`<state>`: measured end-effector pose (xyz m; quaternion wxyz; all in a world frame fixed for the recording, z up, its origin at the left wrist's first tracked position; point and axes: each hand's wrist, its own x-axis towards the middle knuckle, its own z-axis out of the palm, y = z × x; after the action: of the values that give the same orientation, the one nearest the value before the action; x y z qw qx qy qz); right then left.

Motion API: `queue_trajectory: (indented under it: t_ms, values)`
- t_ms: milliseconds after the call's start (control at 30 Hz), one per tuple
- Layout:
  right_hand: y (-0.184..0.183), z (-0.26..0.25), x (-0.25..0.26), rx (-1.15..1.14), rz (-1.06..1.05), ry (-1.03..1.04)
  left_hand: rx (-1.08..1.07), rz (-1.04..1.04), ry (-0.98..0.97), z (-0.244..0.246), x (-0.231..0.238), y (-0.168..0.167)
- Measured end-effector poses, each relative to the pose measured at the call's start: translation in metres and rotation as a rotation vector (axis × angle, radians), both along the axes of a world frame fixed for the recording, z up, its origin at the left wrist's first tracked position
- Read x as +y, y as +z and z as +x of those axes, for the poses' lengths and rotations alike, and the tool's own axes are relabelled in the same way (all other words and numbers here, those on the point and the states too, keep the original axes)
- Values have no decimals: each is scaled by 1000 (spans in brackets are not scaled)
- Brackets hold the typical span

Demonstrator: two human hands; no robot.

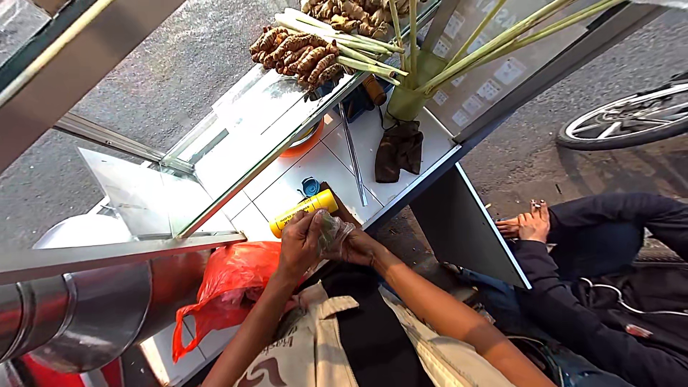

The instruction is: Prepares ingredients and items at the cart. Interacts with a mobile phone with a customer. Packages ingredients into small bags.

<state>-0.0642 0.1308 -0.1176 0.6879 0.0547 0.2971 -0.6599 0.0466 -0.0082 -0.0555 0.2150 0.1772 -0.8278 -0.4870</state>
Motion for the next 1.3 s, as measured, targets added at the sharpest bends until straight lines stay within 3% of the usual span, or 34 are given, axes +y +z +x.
queue_trajectory:
  t_ms: [267,467,667,900,1033,1300]
  values:
    - [-11,-5,-12,-115,-227,-52,-1,-132,-222,-8,-21,19]
    - [-9,1,-12,-145,-236,-30,29,-263,-269,-13,-33,26]
    - [-16,-11,-6,-140,-248,-33,30,-217,-289,-15,-40,36]
    - [-9,0,-11,-185,-100,-210,-92,12,-209,-19,-41,38]
    - [-16,-1,-6,-186,-230,-129,-154,43,-198,-19,-43,44]
    - [-27,-6,0,-182,-428,-33,-105,472,-125,-18,-43,53]
